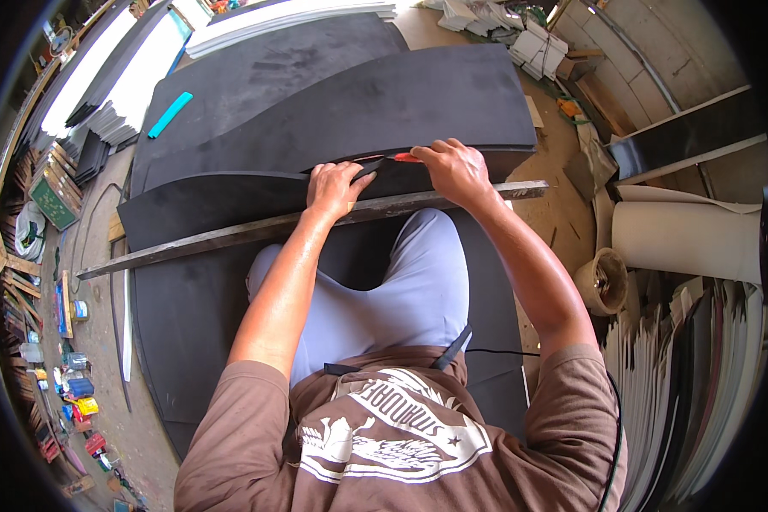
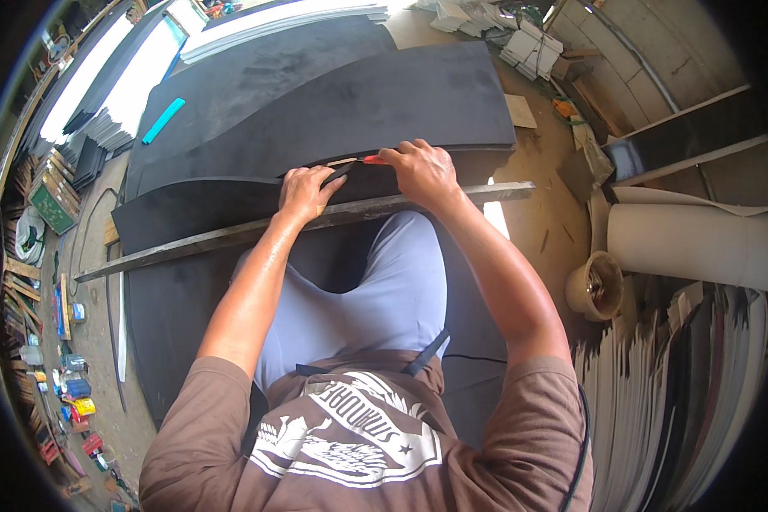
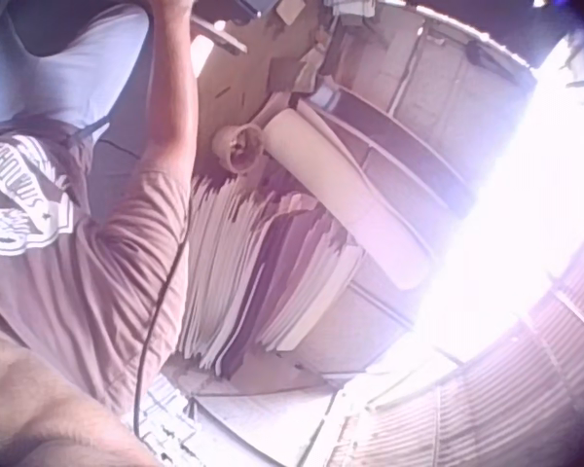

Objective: The person measures and cuts a large black sheet of material using a metal ruler and a utility knife. They position a green plastic template on the sheet, mark a line, and then cut along the ruler to separate a rectangular piece from the larger sheet.

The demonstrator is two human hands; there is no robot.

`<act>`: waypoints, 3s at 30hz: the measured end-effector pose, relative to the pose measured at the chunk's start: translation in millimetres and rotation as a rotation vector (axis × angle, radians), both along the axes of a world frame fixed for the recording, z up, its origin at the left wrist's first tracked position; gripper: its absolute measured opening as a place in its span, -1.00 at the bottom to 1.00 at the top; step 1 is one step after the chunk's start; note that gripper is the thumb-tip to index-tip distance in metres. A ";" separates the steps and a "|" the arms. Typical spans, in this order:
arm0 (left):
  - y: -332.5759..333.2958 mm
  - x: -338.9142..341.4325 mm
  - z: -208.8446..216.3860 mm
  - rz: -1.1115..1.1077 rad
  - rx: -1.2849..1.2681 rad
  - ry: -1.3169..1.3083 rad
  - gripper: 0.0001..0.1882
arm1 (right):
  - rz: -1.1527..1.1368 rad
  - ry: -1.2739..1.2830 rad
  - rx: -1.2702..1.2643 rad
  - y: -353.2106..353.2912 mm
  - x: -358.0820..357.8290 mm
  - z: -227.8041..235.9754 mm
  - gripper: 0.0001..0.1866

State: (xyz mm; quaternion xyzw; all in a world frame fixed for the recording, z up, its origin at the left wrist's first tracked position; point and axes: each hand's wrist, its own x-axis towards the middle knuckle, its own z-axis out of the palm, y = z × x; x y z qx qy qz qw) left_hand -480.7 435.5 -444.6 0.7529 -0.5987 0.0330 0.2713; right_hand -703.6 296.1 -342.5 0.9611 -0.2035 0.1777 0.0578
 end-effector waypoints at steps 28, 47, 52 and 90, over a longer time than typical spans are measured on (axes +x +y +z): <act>6.5 -7.5 -3.4 0.043 0.012 0.021 -0.46 | 0.031 -0.071 -0.080 4.4 -8.2 -0.4 -0.66; 8.2 -10.0 2.7 0.059 0.154 0.074 -0.14 | -0.118 0.134 -0.051 -1.2 -18.9 15.8 -0.60; 8.4 -12.5 7.9 0.063 0.192 0.088 -0.18 | -0.130 0.056 -0.108 -8.8 -33.9 16.9 -0.61; 11.4 -12.5 18.8 0.067 0.263 0.088 -0.12 | -0.094 -0.018 -0.131 -7.4 -34.8 9.2 -0.62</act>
